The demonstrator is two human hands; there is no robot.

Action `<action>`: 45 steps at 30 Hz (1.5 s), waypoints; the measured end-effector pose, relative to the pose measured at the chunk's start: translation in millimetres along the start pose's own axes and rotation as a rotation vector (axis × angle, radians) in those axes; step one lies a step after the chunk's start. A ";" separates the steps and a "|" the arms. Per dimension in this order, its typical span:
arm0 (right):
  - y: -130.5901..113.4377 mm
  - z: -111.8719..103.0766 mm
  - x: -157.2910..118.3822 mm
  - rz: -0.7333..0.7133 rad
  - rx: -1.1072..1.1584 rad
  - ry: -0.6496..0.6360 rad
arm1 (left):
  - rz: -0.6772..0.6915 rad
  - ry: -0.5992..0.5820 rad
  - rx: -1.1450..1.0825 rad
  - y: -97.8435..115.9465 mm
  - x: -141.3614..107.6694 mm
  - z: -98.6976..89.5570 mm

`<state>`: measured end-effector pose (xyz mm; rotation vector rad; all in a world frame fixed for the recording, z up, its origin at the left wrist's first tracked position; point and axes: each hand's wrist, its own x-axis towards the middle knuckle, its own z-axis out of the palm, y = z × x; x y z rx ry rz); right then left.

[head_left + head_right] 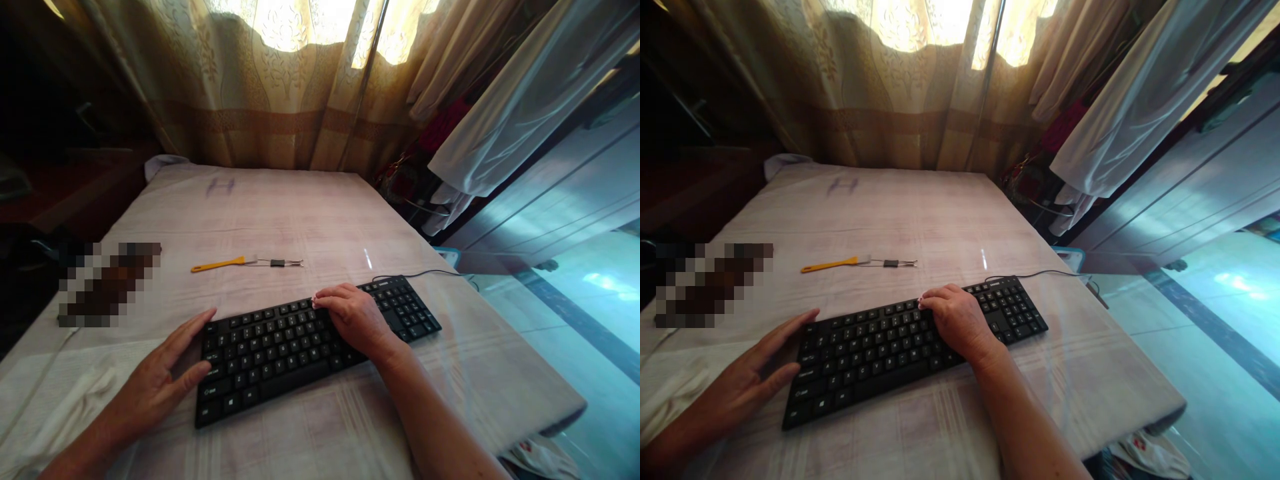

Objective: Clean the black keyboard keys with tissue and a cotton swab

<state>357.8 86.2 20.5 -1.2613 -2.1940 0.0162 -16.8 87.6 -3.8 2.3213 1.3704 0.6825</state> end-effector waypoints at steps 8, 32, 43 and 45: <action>-19.6 12.5 10.0 -0.057 0.057 0.071 | -0.276 0.236 -0.062 3.1 12.0 -3.0; -38.7 26.6 16.6 -0.130 0.069 -0.027 | -0.225 0.222 -0.042 14.6 16.5 2.3; -33.3 22.9 12.5 -0.144 0.090 -0.026 | -0.207 0.219 -0.047 15.0 17.4 0.9; -32.8 22.2 11.6 -0.143 0.098 -0.013 | -0.205 0.226 -0.058 13.9 17.3 2.3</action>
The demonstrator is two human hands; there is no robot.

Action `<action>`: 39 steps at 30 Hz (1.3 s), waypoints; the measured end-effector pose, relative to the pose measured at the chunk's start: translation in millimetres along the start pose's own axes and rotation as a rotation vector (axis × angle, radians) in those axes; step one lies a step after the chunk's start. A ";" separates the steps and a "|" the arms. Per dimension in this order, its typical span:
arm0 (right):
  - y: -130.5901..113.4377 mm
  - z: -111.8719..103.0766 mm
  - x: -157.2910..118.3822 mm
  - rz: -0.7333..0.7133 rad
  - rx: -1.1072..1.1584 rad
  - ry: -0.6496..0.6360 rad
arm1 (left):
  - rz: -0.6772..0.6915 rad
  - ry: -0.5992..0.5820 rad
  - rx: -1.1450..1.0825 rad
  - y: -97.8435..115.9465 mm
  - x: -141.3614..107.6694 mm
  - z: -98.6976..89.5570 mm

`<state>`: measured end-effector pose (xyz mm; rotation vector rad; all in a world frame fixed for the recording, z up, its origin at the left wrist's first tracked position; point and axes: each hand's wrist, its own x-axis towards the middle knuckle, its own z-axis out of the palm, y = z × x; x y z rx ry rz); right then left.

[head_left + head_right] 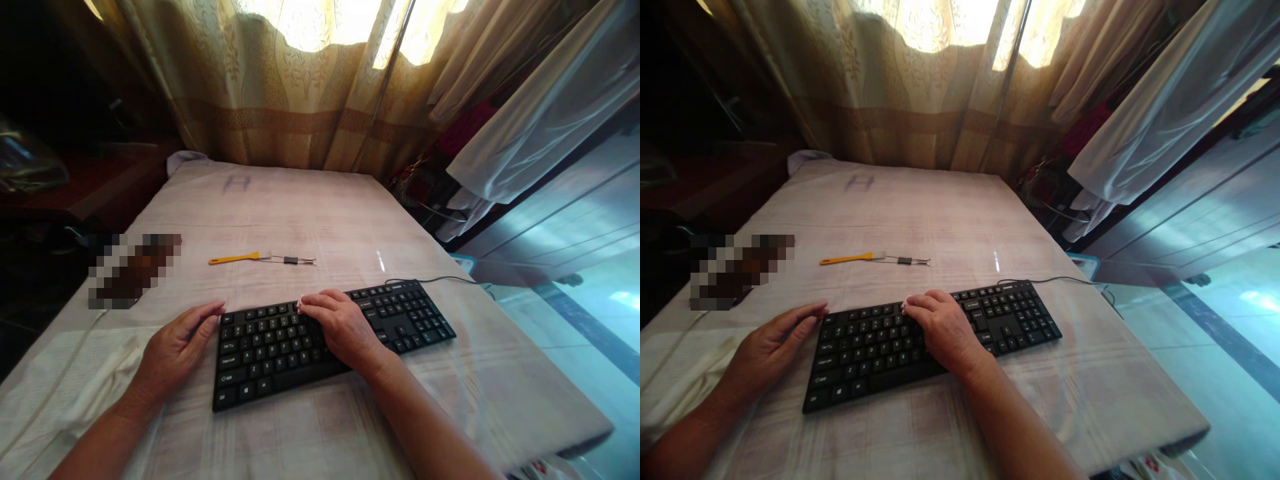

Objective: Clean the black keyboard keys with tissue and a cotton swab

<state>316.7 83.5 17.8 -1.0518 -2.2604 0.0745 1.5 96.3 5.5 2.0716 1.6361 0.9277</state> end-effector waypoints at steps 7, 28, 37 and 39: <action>3.6 -3.6 -5.4 0.007 -0.033 0.026 | -0.009 -0.006 -0.039 0.6 -0.9 1.9; -16.0 20.8 29.7 0.032 0.018 -0.059 | 0.014 0.008 -0.054 -1.1 -0.4 2.8; -8.6 14.7 21.4 0.006 0.035 0.041 | 0.022 0.013 -0.054 -2.0 -0.9 3.8; -12.7 16.3 23.7 -0.004 0.059 0.071 | 0.021 0.014 -0.049 -2.4 -0.9 3.7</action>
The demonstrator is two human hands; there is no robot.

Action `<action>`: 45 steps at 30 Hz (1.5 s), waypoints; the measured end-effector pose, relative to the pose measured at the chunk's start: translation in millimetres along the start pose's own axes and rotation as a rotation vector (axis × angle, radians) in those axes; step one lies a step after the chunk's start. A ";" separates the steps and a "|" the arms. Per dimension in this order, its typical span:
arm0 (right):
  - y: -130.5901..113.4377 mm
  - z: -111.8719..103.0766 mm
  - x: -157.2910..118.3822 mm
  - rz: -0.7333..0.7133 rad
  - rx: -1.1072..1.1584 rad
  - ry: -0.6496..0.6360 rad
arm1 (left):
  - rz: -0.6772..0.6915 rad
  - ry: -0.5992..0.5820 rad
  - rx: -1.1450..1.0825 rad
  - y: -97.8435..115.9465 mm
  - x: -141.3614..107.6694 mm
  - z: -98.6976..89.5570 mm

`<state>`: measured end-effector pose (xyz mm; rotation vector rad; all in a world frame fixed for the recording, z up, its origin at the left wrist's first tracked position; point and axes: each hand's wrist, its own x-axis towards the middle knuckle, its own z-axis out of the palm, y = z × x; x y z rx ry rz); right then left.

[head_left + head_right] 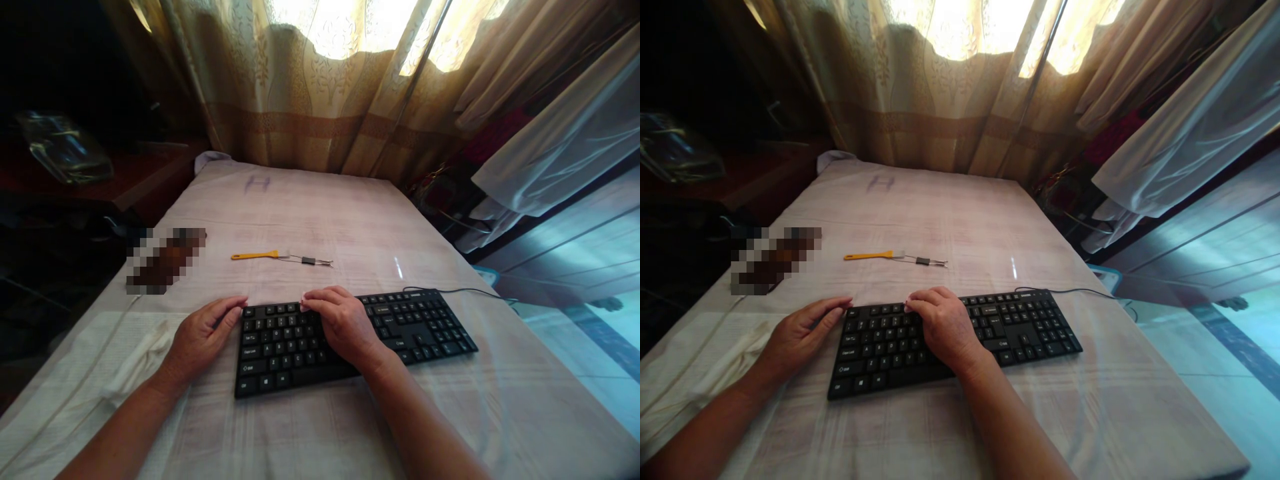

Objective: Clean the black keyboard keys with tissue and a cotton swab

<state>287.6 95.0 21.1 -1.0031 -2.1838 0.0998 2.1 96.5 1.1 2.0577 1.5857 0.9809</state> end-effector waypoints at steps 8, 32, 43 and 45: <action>-17.0 14.1 9.9 -0.030 -0.022 -0.090 | -0.030 -0.028 0.011 3.6 1.8 -2.7; -19.9 10.3 18.2 0.004 0.022 -0.082 | -0.022 -0.027 -0.002 5.8 0.9 -1.0; -26.9 32.2 22.7 -0.012 -0.021 -0.191 | -0.015 -0.024 -0.012 7.3 0.5 -2.2; -24.8 28.6 20.6 -0.015 -0.021 -0.179 | -0.017 -0.027 -0.013 7.7 0.7 -2.6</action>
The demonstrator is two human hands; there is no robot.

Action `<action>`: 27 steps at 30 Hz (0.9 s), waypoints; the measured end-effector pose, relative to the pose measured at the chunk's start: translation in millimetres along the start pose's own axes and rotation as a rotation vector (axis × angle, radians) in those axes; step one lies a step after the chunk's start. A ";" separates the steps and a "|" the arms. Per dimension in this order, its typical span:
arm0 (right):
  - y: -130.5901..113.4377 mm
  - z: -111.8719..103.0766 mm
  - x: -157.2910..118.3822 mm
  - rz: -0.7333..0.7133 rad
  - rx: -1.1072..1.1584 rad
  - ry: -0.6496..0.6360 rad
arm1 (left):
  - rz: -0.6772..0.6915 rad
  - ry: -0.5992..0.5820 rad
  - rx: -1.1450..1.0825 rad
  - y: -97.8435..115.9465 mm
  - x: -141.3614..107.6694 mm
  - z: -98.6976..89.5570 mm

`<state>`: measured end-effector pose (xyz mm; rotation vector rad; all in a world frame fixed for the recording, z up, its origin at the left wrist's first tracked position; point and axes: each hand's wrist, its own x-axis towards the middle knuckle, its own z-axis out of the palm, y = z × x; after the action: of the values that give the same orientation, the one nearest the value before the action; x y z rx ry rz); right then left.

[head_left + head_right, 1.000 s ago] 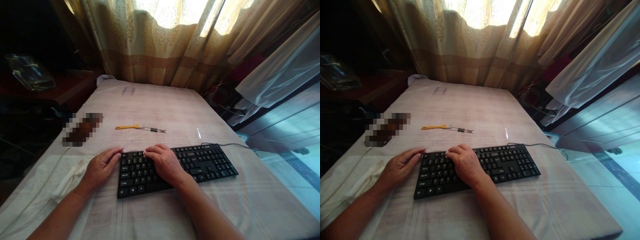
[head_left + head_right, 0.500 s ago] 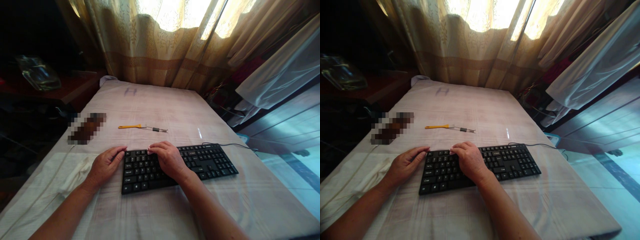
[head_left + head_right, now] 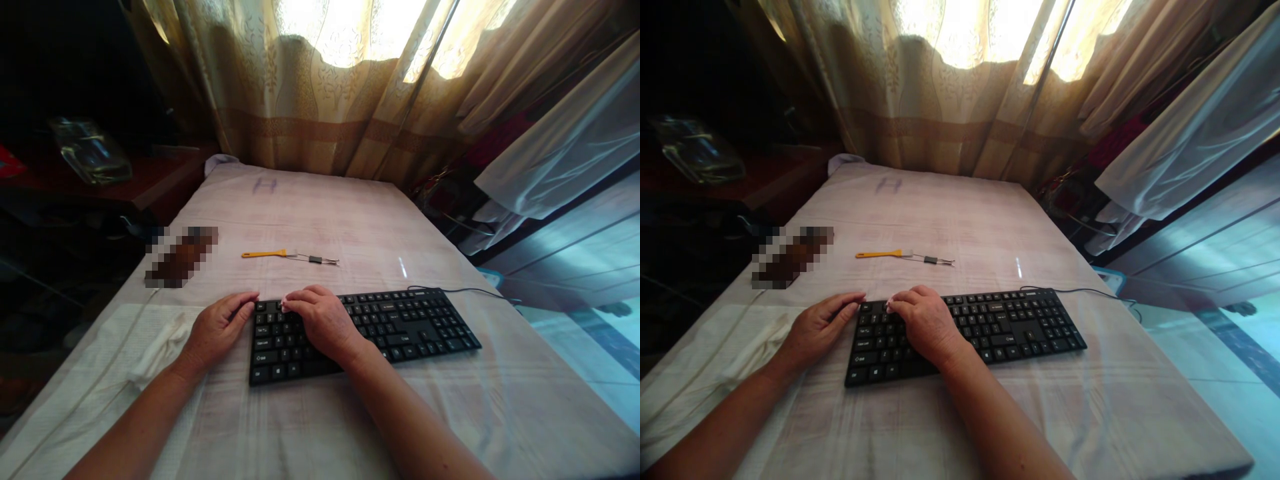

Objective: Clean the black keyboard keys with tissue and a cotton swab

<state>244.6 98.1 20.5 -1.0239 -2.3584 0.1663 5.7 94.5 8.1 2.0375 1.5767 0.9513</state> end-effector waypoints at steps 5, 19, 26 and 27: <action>5.1 -6.3 -6.5 0.015 0.004 0.000 | -0.012 -0.010 -0.009 0.5 0.3 0.1; -22.7 6.4 28.8 -0.042 0.043 -0.012 | -0.139 0.014 -0.026 1.1 -0.5 -5.3; -23.6 17.7 33.7 -0.080 -0.009 -0.110 | -0.122 0.015 -0.016 -1.1 -1.2 -4.4; -21.1 15.6 30.7 -0.071 -0.002 -0.106 | -0.121 0.018 -0.015 -0.9 -1.3 -4.4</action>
<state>205.8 106.6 27.8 -0.9523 -2.4873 0.1954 1.8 93.1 10.2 1.9051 1.6765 0.9365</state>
